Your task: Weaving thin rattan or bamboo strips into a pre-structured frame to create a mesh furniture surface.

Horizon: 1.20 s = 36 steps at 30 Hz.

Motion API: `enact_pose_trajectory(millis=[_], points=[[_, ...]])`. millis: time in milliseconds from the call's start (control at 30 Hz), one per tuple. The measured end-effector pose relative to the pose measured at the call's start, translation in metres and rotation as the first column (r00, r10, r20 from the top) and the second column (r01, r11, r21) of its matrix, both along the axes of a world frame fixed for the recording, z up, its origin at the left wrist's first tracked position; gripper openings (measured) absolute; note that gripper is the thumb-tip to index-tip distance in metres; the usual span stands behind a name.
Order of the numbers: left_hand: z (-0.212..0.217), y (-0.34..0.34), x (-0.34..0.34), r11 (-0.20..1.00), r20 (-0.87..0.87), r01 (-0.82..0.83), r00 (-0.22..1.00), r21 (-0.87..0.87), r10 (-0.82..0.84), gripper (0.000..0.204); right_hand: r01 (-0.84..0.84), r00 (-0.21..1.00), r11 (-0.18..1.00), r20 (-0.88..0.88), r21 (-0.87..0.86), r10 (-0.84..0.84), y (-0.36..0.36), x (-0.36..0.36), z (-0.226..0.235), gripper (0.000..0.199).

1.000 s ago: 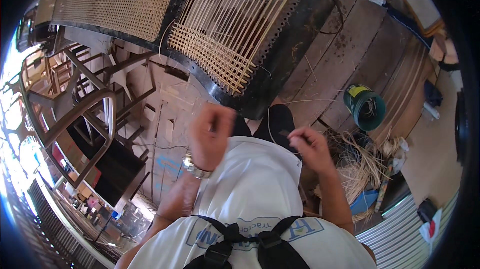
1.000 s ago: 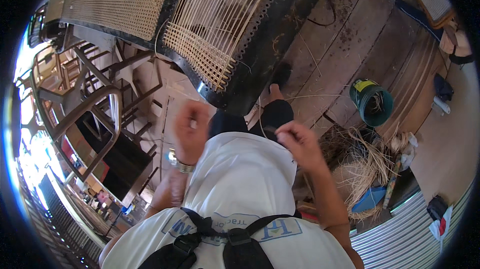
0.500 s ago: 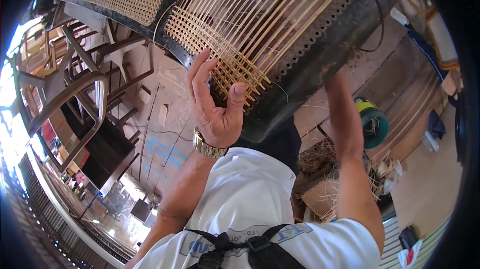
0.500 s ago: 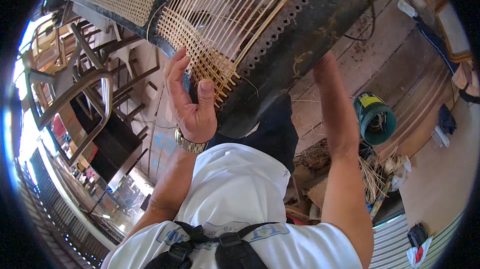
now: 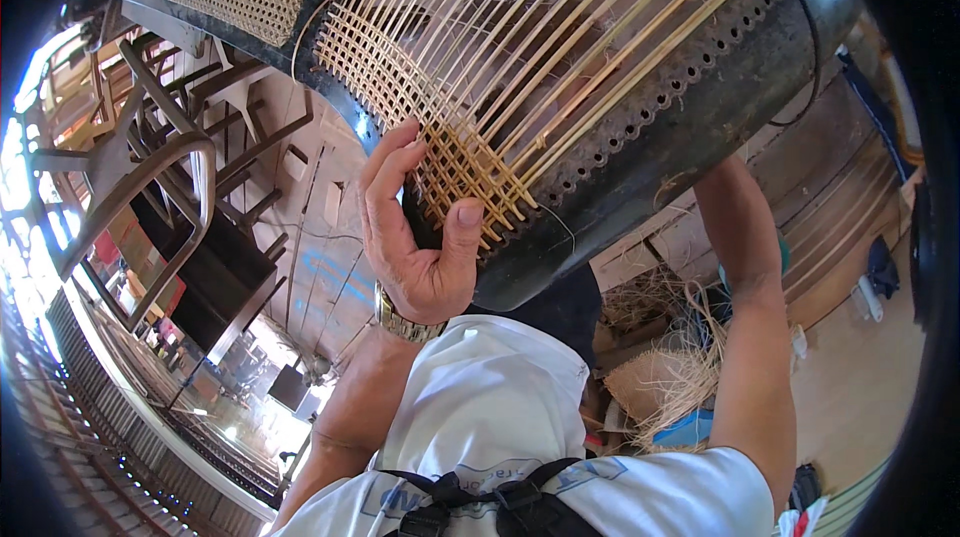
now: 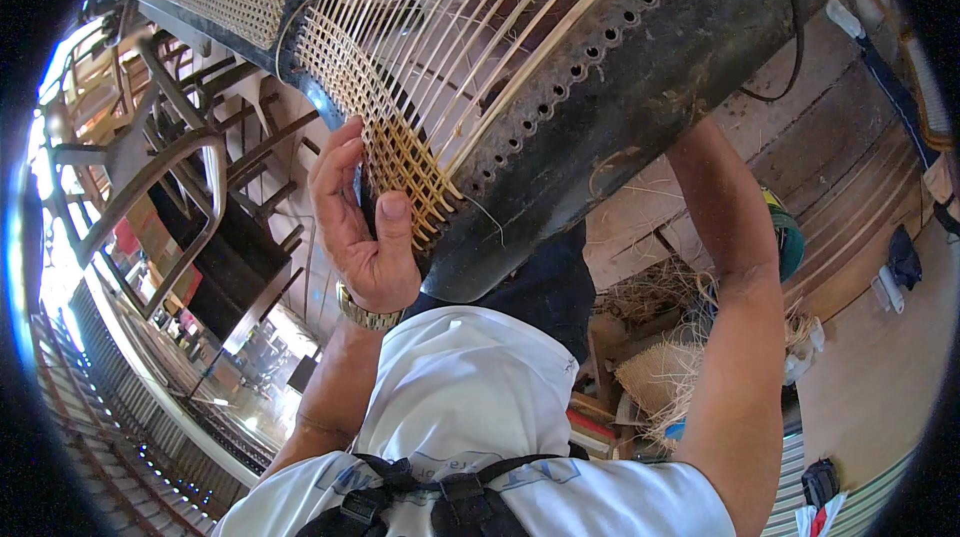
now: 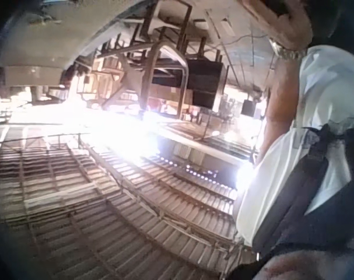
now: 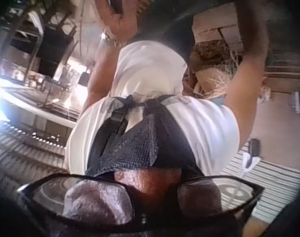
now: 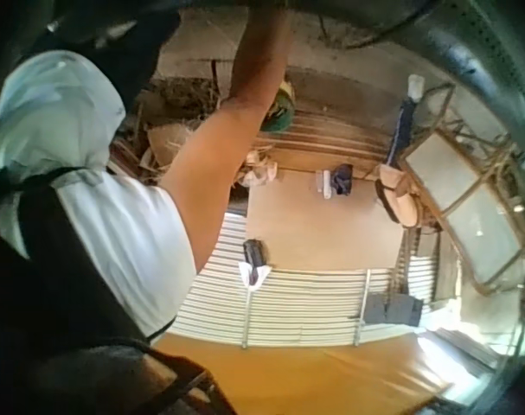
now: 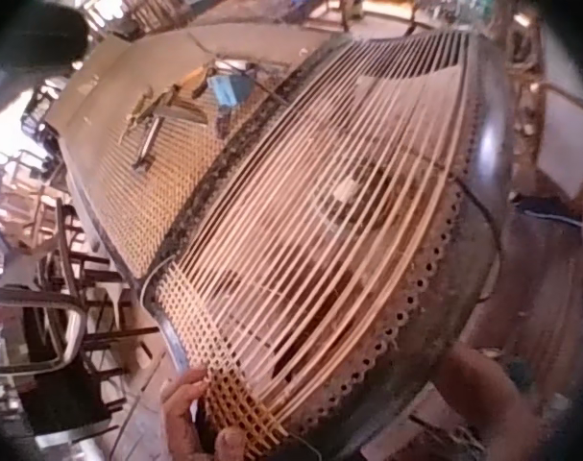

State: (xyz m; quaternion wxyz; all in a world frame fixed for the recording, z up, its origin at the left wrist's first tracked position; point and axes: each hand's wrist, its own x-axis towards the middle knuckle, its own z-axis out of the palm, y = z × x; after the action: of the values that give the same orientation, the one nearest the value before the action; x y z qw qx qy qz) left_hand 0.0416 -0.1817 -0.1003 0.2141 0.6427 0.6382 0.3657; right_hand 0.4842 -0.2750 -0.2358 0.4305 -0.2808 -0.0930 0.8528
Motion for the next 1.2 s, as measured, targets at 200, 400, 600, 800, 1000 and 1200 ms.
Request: enact_pose_trajectory(millis=[200, 400, 600, 800, 1000, 1200], points=[[0.001, 0.003, 0.001, 0.999, -0.061, 0.026, 0.998, -0.033, -0.028, 0.051, -0.021, 0.999, 1.000, 0.041, -0.021, 0.021, 0.007, -0.012, 0.007, 0.026], [0.006, 0.005, 0.001, 0.996, -0.056, 0.025, 0.998, -0.083, -0.029, 0.051, -0.047, 0.996, 0.998, 0.076, -0.039, 0.050, 0.019, 0.022, -0.007, 0.026], [0.006, 0.006, 0.002, 0.995, -0.044, 0.036, 0.998, -0.096, -0.040, 0.051, -0.061, 0.992, 0.997, 0.104, -0.048, 0.066, 0.023, 0.055, -0.019, 0.027], [0.005, 0.005, 0.004, 0.995, -0.030, 0.026, 0.999, -0.097, -0.029, 0.048, -0.078, 0.987, 0.996, 0.135, -0.034, 0.082, 0.023, 0.082, -0.018, 0.027], [0.005, 0.006, 0.003, 0.994, -0.032, 0.032, 0.999, -0.105, -0.036, 0.045, -0.099, 0.982, 0.995, 0.159, -0.030, 0.103, 0.026, 0.094, -0.023, 0.027], [0.008, 0.006, 0.004, 0.992, -0.034, 0.038, 0.999, -0.117, -0.042, 0.044, -0.119, 0.974, 0.993, 0.191, -0.024, 0.122, 0.028, 0.094, -0.019, 0.027]])
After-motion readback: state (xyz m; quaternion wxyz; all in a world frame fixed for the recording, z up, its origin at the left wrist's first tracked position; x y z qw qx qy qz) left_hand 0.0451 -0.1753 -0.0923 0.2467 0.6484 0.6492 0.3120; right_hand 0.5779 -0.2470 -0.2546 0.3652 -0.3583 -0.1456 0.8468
